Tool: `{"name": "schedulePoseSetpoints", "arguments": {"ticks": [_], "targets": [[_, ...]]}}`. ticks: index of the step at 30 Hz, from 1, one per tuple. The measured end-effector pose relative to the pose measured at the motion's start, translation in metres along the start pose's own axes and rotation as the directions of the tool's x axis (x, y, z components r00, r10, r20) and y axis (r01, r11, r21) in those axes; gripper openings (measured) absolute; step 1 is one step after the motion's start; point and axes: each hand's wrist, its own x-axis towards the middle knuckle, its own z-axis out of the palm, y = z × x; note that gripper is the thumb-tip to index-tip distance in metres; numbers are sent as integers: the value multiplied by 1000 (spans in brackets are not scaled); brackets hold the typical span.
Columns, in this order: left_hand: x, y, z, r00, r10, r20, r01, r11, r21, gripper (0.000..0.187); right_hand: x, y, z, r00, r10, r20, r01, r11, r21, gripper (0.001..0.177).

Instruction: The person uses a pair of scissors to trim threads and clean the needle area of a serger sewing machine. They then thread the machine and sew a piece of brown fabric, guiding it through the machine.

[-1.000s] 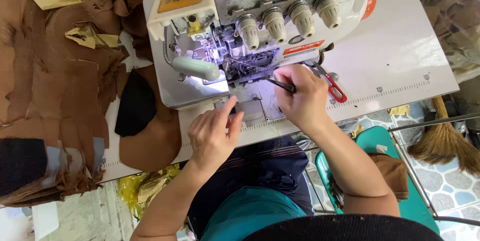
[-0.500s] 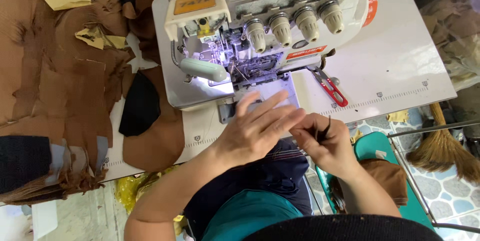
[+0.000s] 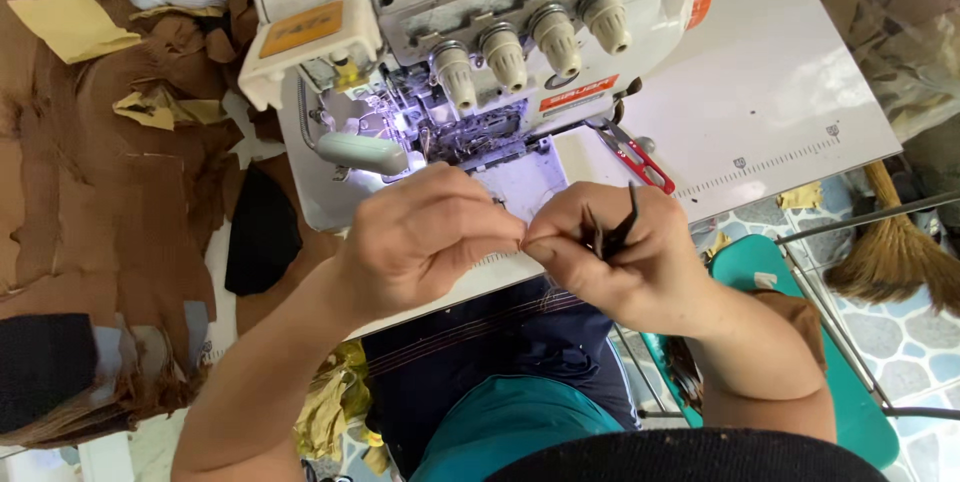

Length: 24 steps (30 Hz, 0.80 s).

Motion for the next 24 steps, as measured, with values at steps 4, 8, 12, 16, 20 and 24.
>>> {"name": "schedulePoseSetpoints", "arguments": {"ticks": [4, 8, 12, 16, 20, 24], "targets": [[11, 21, -7, 992, 20, 128, -25, 999, 39, 12, -8, -12, -15, 991, 71, 116, -58, 992, -108, 6], [18, 29, -2, 985, 39, 171, -52, 996, 70, 10, -17, -13, -24, 989, 77, 126, -71, 996, -54, 10], [27, 34, 1, 967, 69, 245, -80, 996, 33, 10, -27, -15, -32, 993, 87, 85, -88, 996, 13, 8], [37, 30, 0, 937, 24, 349, -13, 999, -33, 8, -34, -11, -38, 992, 97, 85, -94, 995, -34, 11], [45, 37, 3, 923, -83, 375, 147, 978, -146, 6, -36, -14, -39, 989, 132, 62, -134, 991, 27, 11], [48, 46, 4, 927, -84, 365, 141, 981, -132, 2, -35, -19, -39, 986, 158, 42, -162, 983, 88, 14]]}}
